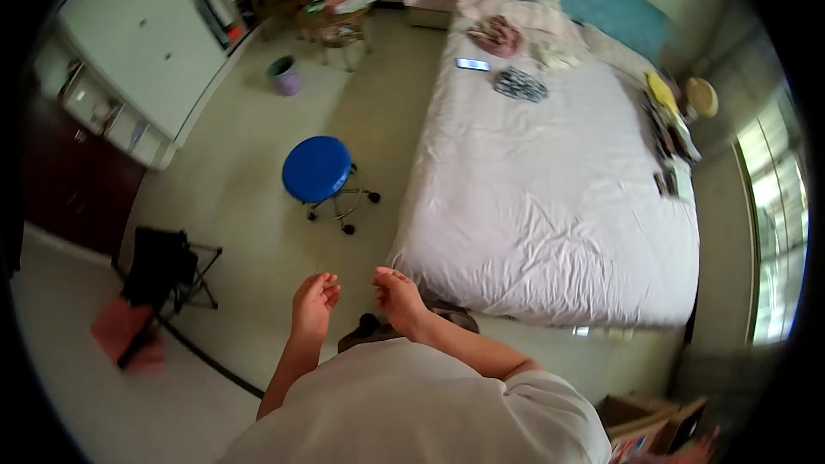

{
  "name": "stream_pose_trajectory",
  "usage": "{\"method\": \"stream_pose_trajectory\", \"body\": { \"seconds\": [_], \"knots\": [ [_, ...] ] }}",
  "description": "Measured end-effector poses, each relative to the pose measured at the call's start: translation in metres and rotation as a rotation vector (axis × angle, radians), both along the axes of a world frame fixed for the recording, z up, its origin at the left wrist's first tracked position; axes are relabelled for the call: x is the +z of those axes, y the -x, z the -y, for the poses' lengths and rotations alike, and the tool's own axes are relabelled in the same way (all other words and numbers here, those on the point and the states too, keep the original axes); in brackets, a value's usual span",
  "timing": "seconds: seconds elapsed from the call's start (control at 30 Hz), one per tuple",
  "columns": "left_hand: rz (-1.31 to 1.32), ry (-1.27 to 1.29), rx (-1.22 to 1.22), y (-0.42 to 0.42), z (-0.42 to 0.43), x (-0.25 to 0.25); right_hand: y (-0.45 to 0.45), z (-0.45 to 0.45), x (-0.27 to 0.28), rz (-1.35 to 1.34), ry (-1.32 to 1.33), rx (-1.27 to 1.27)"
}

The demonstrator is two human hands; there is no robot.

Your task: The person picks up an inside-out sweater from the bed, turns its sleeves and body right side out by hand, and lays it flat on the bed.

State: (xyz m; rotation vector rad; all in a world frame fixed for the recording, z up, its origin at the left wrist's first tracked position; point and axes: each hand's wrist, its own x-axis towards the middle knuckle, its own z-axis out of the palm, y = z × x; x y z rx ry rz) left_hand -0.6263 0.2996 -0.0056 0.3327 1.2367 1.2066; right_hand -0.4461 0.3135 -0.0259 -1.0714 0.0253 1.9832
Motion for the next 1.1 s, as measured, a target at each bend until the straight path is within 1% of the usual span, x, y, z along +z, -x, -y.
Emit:
{"method": "stream_pose_trajectory", "body": {
  "seconds": [0.1, 0.17, 0.23, 0.27, 0.33, 0.37, 0.43, 0.5, 0.57, 0.63, 0.67, 0.73, 0.83, 0.9, 0.97, 1.0, 1.07, 1.1],
  "knots": [
    [0.028, 0.011, -0.122, 0.021, -0.042, 0.0, 0.015, -0.021, 0.009, 0.008, -0.067, -0.134],
    [0.067, 0.016, -0.192, 0.025, -0.069, -0.002, 0.017, -0.035, 0.016, 0.034, -0.068, -0.243],
    [0.029, 0.066, -0.308, 0.025, -0.091, -0.004, 0.018, -0.044, 0.016, 0.089, -0.033, -0.362],
    [0.03, 0.075, -0.327, 0.026, -0.103, -0.002, 0.019, -0.047, 0.015, 0.09, -0.024, -0.381],
    [0.042, 0.104, -0.399, 0.023, -0.133, -0.009, 0.014, -0.058, -0.001, 0.074, -0.023, -0.509],
    [0.038, 0.105, -0.416, 0.024, -0.146, -0.012, 0.013, -0.063, -0.008, 0.072, -0.022, -0.526],
    [0.082, 0.07, -0.483, 0.018, -0.182, -0.022, 0.006, -0.08, -0.025, 0.029, 0.055, -0.614],
    [0.059, 0.071, -0.517, 0.012, -0.221, -0.026, 0.001, -0.105, -0.038, 0.023, 0.068, -0.663],
    [0.021, 0.081, -0.551, 0.008, -0.262, -0.019, -0.001, -0.139, -0.044, 0.0, 0.092, -0.711],
    [0.017, 0.038, -0.604, -0.004, -0.304, -0.011, -0.008, -0.174, -0.038, -0.093, 0.043, -0.752],
    [0.014, 0.036, -0.623, -0.012, -0.324, -0.006, -0.013, -0.191, -0.035, -0.096, 0.04, -0.77],
    [0.015, -0.039, -0.663, -0.029, -0.363, 0.005, -0.021, -0.229, -0.008, 0.005, -0.103, -0.805],
    [0.015, -0.048, -0.71, -0.053, -0.407, 0.009, -0.035, -0.273, 0.016, 0.007, -0.144, -0.878],
    [0.01, -0.022, -0.733, -0.066, -0.42, 0.011, -0.041, -0.28, 0.022, -0.001, -0.149, -0.912],
    [-0.014, 0.003, -0.86, -0.081, -0.433, 0.007, -0.046, -0.287, 0.021, 0.072, -0.142, -0.933],
    [-0.017, 0.008, -0.87, -0.087, -0.44, 0.007, -0.046, -0.289, 0.02, 0.07, -0.137, -0.943],
    [0.009, 0.016, -0.971, -0.1, -0.454, 0.0, -0.048, -0.287, 0.01, 0.104, -0.053, -1.013],
    [0.011, 0.018, -1.007, -0.106, -0.464, -0.001, -0.048, -0.288, 0.003, 0.102, -0.052, -1.029]
  ]
}}
